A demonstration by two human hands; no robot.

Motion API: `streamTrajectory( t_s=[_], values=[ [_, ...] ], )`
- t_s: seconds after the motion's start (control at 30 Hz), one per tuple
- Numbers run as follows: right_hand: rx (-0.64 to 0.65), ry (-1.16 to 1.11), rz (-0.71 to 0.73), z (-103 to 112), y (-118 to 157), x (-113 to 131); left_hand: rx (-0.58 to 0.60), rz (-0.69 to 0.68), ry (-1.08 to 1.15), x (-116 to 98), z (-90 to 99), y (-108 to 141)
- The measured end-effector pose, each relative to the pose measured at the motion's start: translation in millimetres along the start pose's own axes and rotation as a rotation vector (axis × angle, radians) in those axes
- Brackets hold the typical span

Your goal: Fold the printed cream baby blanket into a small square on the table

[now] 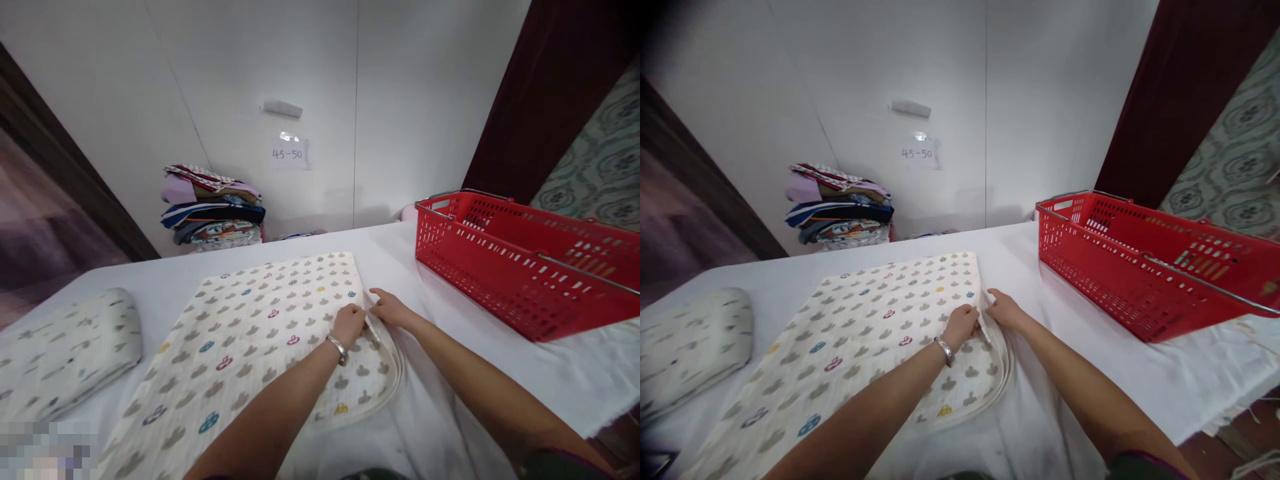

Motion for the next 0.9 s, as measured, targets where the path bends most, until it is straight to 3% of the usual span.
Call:
streamTrajectory(
  t_s=[0.2, 0.33, 0.57, 0.63, 0.77, 0.9],
  values=[
    [-0.117, 0.008, -0.001, 3.3, -36.6, 12.3, 0.028, 0.014, 0.012, 1.0, -1.1, 1.9],
    [-0.184, 0.019, -0.003, 10.6, -36.8, 3.5, 0.045, 0.008, 0.009, 0.5, -2.0, 3.3],
    [-0.185, 0.051, 0.048, 8.9, -35.2, 0.9, 0.090, 0.004, -0.081, -7.8, -2.4, 9.0],
    [-0.175, 0.049, 0.051, 7.4, -37.1, -0.4, 0.045, -0.081, -0.179, -15.6, 3.3, 12.5],
    [-0.194, 0.034, 0.044, 7.9, -38.4, -5.3, -0.119, -0.386, -0.542, -33.4, 14.5, 25.4],
    [-0.192, 0.051, 0.038, 7.5, -37.2, -5.4, -0.071, -0.497, -0.756, -28.3, 8.1, 33.9]
  ],
)
Point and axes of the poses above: each hand's wrist, its own y-axis away from the middle knuckle, its own z-axis out of the back of the hand, x = y × z, the point moved 7 cm from there along -y, towards the middle knuckle, and after that the axes turned 5 degrees about -y, right-handed, at the moved point
